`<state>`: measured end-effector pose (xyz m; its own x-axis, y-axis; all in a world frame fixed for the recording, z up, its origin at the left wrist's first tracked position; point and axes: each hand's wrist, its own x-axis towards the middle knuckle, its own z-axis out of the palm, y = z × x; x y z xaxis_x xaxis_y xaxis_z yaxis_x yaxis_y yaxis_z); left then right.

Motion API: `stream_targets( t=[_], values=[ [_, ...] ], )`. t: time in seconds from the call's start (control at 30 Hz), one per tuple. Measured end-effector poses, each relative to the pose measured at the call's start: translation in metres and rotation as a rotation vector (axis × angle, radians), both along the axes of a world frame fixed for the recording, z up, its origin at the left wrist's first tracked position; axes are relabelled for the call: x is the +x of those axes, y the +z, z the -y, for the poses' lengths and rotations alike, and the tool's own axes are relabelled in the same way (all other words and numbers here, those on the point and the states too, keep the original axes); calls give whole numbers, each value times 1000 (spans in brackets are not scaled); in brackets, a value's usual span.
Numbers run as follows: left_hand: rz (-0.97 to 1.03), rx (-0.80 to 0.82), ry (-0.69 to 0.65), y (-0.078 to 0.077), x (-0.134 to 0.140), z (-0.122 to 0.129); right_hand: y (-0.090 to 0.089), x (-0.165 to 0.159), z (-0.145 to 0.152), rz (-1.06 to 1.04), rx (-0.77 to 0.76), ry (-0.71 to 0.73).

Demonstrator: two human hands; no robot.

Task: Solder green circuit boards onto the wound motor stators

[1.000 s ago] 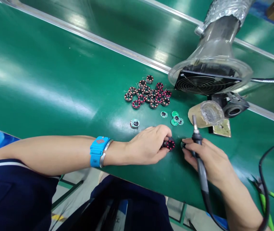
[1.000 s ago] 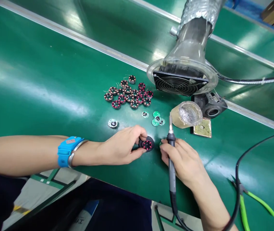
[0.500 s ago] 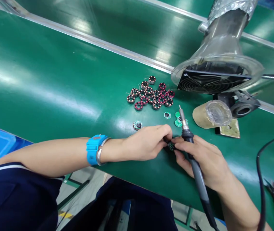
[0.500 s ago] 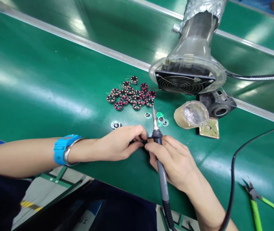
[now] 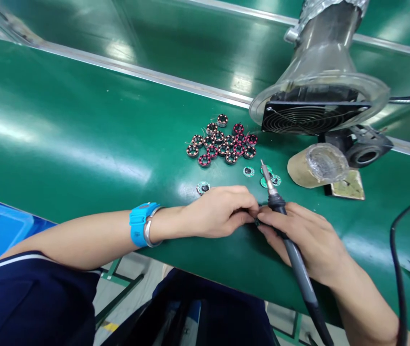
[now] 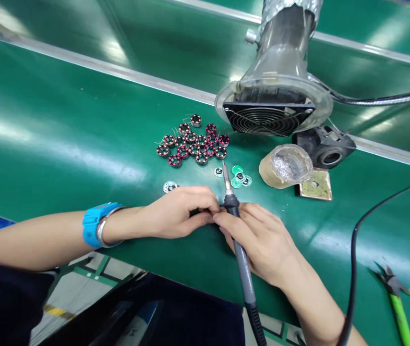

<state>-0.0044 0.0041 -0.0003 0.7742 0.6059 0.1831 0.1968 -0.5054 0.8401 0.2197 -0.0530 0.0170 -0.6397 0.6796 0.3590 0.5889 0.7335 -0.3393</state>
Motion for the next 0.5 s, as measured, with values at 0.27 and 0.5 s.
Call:
stream_targets(
  t=[0.27,0.5],
  values=[
    [-31,1,7,0,2,0,-2,0,-3,-4,-3,-2],
    [-23,-124,41,0,3,-1,-9,6,0,-144,-75,-39]
  ],
)
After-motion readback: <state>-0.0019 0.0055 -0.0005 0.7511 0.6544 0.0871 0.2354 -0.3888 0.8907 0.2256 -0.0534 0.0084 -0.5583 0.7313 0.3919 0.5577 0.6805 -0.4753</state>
